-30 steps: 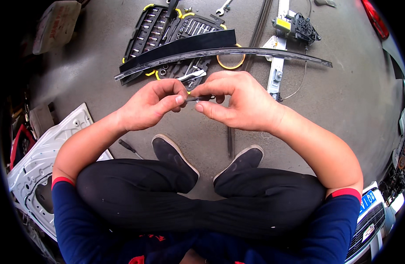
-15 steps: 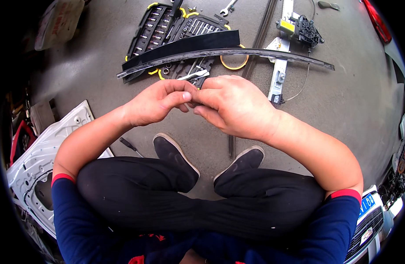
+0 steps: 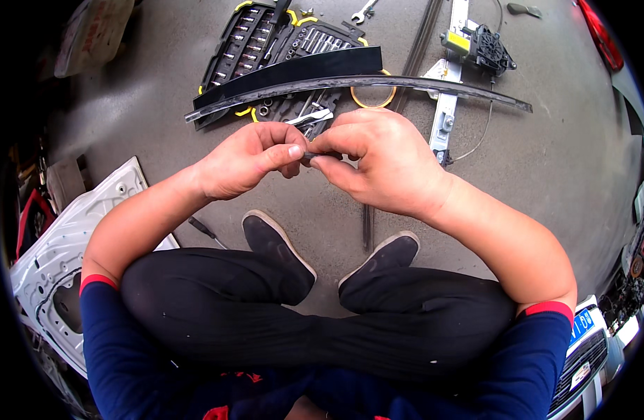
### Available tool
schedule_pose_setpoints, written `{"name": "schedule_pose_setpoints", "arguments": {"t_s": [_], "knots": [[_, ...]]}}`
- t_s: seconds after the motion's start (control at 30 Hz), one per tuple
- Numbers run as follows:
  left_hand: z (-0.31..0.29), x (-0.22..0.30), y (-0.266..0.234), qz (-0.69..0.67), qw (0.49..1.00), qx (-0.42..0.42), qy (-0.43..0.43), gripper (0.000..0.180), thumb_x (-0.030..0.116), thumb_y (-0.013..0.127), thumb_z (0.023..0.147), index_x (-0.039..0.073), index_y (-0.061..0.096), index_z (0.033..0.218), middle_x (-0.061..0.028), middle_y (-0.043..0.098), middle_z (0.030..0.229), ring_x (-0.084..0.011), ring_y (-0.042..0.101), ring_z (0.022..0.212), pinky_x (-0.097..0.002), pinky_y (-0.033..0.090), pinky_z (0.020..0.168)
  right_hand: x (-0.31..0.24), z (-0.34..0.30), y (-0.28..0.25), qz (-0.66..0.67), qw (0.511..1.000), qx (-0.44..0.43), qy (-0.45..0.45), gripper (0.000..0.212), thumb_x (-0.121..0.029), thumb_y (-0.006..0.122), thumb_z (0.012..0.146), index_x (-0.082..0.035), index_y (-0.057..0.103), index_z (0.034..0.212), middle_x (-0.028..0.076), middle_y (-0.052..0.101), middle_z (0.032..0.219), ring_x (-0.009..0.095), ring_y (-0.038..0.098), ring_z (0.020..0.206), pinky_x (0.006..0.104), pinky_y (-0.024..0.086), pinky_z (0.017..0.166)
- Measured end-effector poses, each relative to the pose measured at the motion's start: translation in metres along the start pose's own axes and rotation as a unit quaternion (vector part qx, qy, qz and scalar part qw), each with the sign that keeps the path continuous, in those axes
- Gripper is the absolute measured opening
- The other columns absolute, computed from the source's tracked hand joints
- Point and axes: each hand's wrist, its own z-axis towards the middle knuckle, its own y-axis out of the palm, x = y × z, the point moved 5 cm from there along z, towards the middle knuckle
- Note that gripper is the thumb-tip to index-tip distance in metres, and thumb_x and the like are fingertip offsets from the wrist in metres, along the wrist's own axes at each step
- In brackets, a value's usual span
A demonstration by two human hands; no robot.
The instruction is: The person sits on the floor and assembles a long rubber weather stripping seal. They insert a thin metal retaining strip into the rubber channel and then attach a small metal clip to the end of the assembly. The person handles the components by hand, aligning and pressing them together.
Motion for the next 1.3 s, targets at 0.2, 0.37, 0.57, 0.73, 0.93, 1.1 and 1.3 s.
{"name": "schedule_pose_setpoints", "arguments": {"t_s": [0.2, 0.37, 0.57, 0.73, 0.93, 1.1, 1.3], "knots": [[0.005, -0.004, 0.002, 0.007, 0.999, -0.004, 0.035, 0.023, 0.026, 0.067, 0.103, 0.003, 0.065, 0.102, -0.0003, 0.064, 0.091, -0.01, 0.056, 0.083, -0.0285, 0.049, 0.079, -0.002, -0.002, -0.002, 0.086, 0.995, 0.044, -0.022, 0.009, -0.008, 0.074, 0.075, -0.005, 0.072, 0.084, 0.009, 0.067, 0.077, 0.029, 0.066, 0.072, 0.0393, 0.053, 0.064], [0.0, 0.008, -0.026, 0.395, 0.892, 0.119, 0.187, 0.01, 0.01, 0.063, 0.1, 0.0, 0.063, 0.1, -0.0054, 0.066, 0.09, -0.0144, 0.063, 0.09, -0.0325, 0.053, 0.084, -0.038, 0.002, -0.021, 0.307, 0.947, -0.071, -0.064, 0.005, -0.007, 0.068, 0.079, -0.005, 0.069, 0.075, 0.008, 0.064, 0.07, 0.025, 0.063, 0.066, 0.0365, 0.051, 0.063], [-0.001, 0.024, -0.076, 0.036, 0.967, 0.239, 0.082, 0.021, 0.02, 0.063, 0.105, 0.002, 0.073, 0.107, -0.0036, 0.072, 0.094, -0.0121, 0.065, 0.087, -0.0297, 0.054, 0.083, -0.054, -0.019, -0.178, 0.355, 0.934, 0.011, -0.037, 0.014, -0.015, 0.067, 0.099, -0.005, 0.074, 0.092, 0.005, 0.067, 0.09, 0.016, 0.061, 0.082, 0.0322, 0.051, 0.08], [-0.011, 0.056, -0.015, 0.001, 0.982, 0.159, 0.106, 0.021, 0.017, 0.062, 0.106, 0.001, 0.073, 0.11, -0.0018, 0.068, 0.088, -0.0106, 0.061, 0.084, -0.0281, 0.052, 0.084, -0.021, -0.042, -0.113, 0.208, 0.94, 0.072, 0.259, 0.018, -0.013, 0.074, 0.099, -0.001, 0.074, 0.112, -0.001, 0.069, 0.103, 0.007, 0.06, 0.096, 0.0242, 0.047, 0.086], [-0.058, 0.081, 0.066, -0.149, 0.983, 0.052, 0.093, 0.026, 0.021, 0.047, 0.104, 0.001, 0.062, 0.094, -0.005, 0.059, 0.088, -0.0144, 0.055, 0.083, -0.0337, 0.051, 0.087, -0.088, -0.083, -0.076, 0.399, 0.839, 0.118, 0.351, 0.025, -0.02, 0.071, 0.103, 0.0, 0.074, 0.119, 0.0, 0.071, 0.103, 0.005, 0.057, 0.088, 0.0212, 0.048, 0.08], [-0.117, 0.104, 0.107, -0.222, 0.967, -0.003, 0.125, 0.025, 0.023, 0.049, 0.105, 0.006, 0.051, 0.086, -0.0031, 0.053, 0.086, -0.0135, 0.05, 0.079, -0.0331, 0.049, 0.082, -0.166, -0.101, -0.089, 0.455, 0.791, 0.15, 0.379, 0.036, -0.03, 0.065, 0.106, 0.0, 0.072, 0.126, 0.002, 0.073, 0.112, 0.007, 0.058, 0.09, 0.0252, 0.05, 0.086], [-0.157, 0.138, 0.172, -0.216, 0.974, 0.059, 0.039, 0.015, 0.02, 0.051, 0.105, 0.006, 0.056, 0.101, -0.0031, 0.056, 0.09, -0.0142, 0.054, 0.085, -0.0335, 0.05, 0.086, -0.249, -0.115, -0.116, 0.58, 0.68, 0.222, 0.39, 0.044, -0.023, 0.056, 0.106, 0.002, 0.061, 0.142, 0.004, 0.065, 0.13, 0.011, 0.06, 0.104, 0.0295, 0.05, 0.094]]}}
